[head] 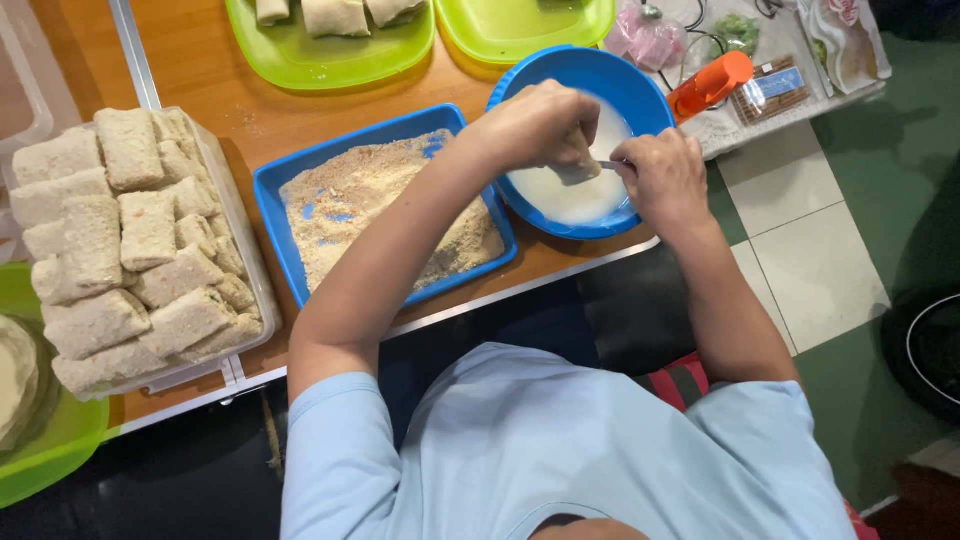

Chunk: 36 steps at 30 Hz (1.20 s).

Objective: Breading spring rolls by dipping them in a liquid batter and coating them with breadcrumbs.

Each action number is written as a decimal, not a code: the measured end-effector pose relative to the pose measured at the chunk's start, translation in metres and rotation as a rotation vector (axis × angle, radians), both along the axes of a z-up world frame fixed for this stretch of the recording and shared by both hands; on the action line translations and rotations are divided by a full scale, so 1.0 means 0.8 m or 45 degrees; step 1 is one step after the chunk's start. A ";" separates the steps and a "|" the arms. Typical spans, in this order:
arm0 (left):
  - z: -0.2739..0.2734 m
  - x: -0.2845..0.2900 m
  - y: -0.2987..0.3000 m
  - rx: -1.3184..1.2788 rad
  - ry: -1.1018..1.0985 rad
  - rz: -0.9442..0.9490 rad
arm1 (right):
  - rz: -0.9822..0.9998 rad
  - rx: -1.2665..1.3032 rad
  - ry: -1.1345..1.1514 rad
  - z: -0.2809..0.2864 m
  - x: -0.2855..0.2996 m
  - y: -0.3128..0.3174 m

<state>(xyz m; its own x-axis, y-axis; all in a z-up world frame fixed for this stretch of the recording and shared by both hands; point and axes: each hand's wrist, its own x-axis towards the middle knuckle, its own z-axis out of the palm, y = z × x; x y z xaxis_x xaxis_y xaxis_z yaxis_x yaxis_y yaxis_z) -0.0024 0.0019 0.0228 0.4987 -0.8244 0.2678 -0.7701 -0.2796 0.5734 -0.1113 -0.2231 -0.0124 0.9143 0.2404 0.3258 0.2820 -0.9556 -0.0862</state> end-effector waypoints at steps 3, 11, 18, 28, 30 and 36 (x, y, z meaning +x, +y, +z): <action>0.014 0.000 0.013 0.022 0.377 0.058 | -0.003 -0.060 0.047 0.000 0.000 0.000; -0.012 0.024 0.015 -0.375 0.781 -0.057 | 0.084 0.879 0.263 0.043 0.012 -0.003; -0.012 0.023 0.003 -0.377 0.785 0.033 | 0.358 1.329 0.700 0.033 0.026 0.021; -0.023 0.017 -0.008 -0.303 0.246 0.207 | 0.166 1.493 0.669 0.005 0.032 0.011; -0.024 0.014 -0.010 -0.328 0.209 0.200 | 0.148 1.529 0.676 0.005 0.031 0.012; -0.018 0.007 -0.012 -0.378 0.141 0.198 | 0.179 1.584 0.653 0.003 0.031 0.008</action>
